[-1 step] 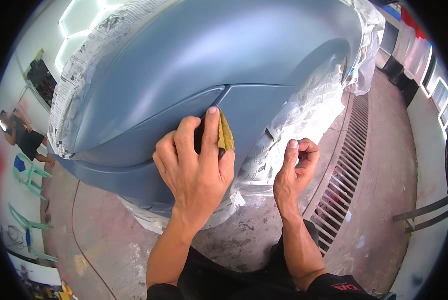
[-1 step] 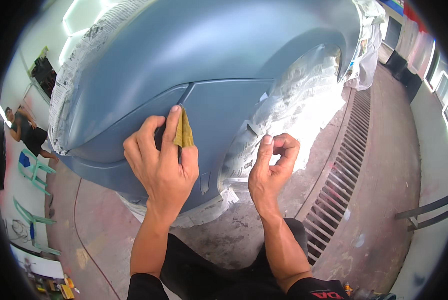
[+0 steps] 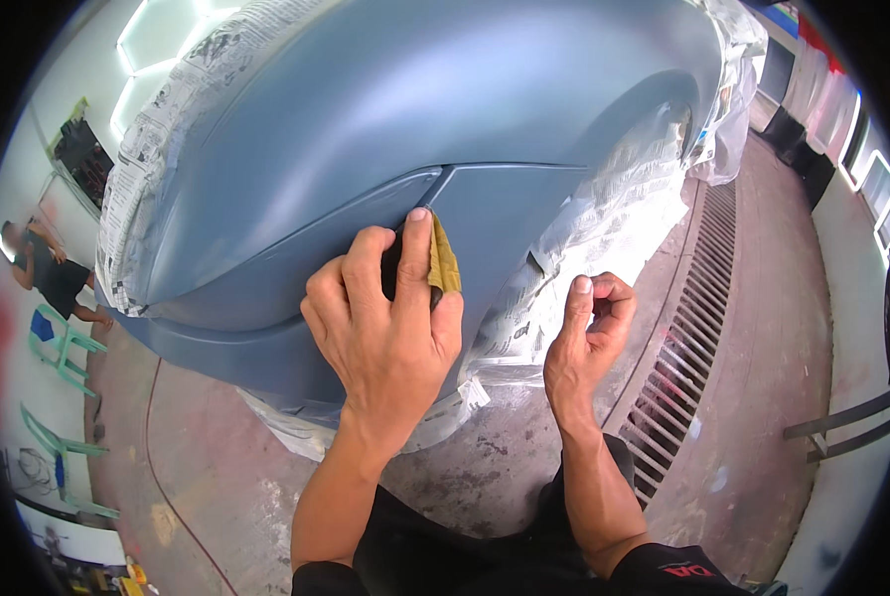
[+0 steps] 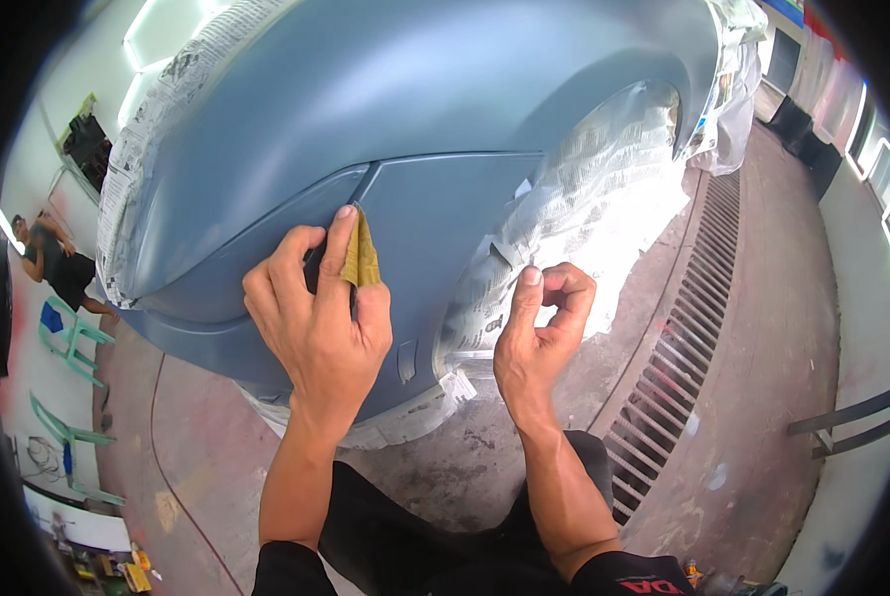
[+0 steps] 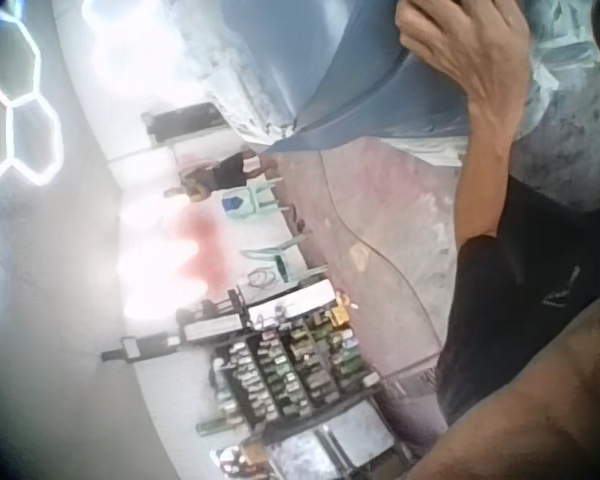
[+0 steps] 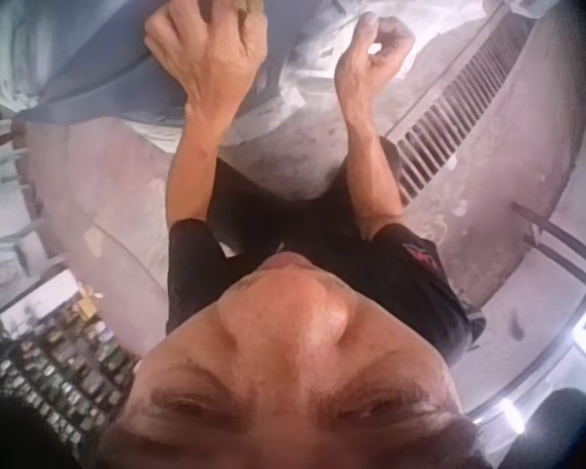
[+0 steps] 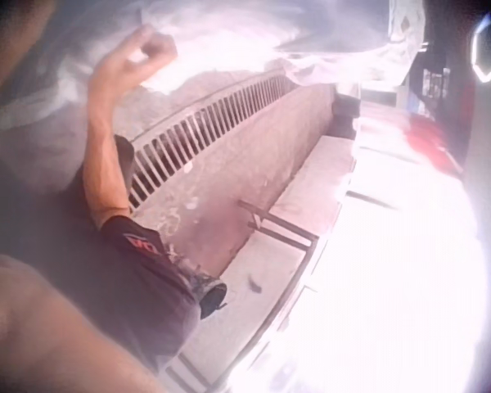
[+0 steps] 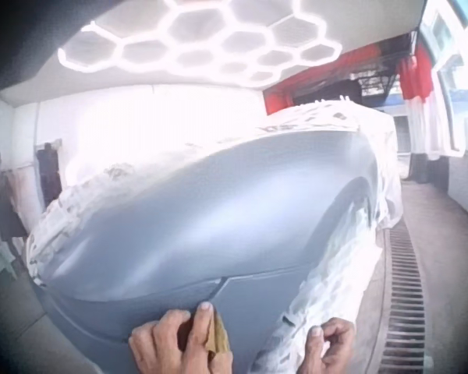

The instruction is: The person wipes a car bumper with a cloth, then uses a spray gun to apply paint to the surface. The bumper is partially masked with newspaper and plastic. The person moves around the bumper to reach different areas while spraying.

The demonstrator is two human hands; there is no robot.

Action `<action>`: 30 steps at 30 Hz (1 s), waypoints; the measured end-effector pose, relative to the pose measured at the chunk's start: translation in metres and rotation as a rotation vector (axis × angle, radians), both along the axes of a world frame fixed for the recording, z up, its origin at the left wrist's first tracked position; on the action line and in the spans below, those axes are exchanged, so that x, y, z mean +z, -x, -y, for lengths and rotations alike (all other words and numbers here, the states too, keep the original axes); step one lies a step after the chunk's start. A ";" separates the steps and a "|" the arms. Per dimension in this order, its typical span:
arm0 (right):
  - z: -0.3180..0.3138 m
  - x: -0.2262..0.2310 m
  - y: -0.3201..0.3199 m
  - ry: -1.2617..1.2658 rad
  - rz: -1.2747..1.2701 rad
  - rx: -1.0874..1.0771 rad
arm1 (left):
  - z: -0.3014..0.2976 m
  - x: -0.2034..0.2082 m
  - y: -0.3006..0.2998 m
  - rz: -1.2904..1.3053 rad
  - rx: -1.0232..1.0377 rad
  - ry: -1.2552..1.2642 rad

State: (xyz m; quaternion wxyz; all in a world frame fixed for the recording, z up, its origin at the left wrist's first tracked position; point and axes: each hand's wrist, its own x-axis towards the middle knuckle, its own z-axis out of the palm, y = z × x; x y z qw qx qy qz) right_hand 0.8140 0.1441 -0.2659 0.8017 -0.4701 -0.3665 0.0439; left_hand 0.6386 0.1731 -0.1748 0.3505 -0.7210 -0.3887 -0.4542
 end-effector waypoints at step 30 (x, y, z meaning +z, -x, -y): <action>0.006 0.001 -0.019 -0.084 -0.118 0.091 | -0.026 0.003 -0.029 -0.071 0.080 -0.118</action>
